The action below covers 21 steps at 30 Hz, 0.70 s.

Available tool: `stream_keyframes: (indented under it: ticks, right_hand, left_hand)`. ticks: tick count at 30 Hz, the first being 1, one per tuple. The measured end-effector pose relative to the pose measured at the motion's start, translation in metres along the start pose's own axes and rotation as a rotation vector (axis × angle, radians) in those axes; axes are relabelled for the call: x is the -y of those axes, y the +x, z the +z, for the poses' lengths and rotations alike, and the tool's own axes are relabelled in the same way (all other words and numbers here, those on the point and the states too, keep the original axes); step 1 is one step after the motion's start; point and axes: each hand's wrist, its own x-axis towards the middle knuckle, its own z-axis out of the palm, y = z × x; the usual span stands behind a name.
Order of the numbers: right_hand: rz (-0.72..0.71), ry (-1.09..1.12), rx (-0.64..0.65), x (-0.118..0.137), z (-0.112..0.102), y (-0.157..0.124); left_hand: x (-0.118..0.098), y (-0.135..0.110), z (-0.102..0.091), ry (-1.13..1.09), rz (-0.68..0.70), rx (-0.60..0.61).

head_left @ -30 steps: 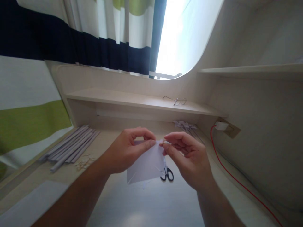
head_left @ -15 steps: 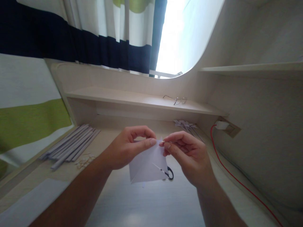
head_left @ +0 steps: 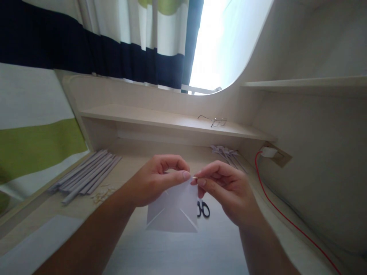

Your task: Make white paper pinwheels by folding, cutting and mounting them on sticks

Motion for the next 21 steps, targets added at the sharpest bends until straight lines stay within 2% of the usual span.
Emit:
stream_keyframes:
  ticks: [7, 14, 17, 19, 21]
  right_hand:
    - [0.025, 0.035, 0.095, -0.0026, -0.0015, -0.0008]
    - [0.068, 0.049, 0.116, -0.0015, 0.0000, -0.0020]
    - [0.067, -0.013, 0.149, -0.0009, -0.0010, -0.0023]
    - [0.017, -0.093, 0.143, -0.0011, -0.0025, -0.0018]
    - [-0.022, -0.145, 0.103, -0.0016, -0.0046, -0.0005]
  left_hand:
    - [-0.0035, -0.0018, 0.0011, -0.044, -0.073, 0.067]
    - [-0.0059, -0.0020, 0.0000, 0.162, 0.010, 0.056]
    - [-0.0080, -0.0032, 0.0000, 0.264, 0.042, 0.071]
    - [-0.0069, -0.0030, -0.0024, 0.334, 0.081, 0.046]
    - [-0.0025, -0.0005, -0.0081, 0.398, 0.159, -0.059]
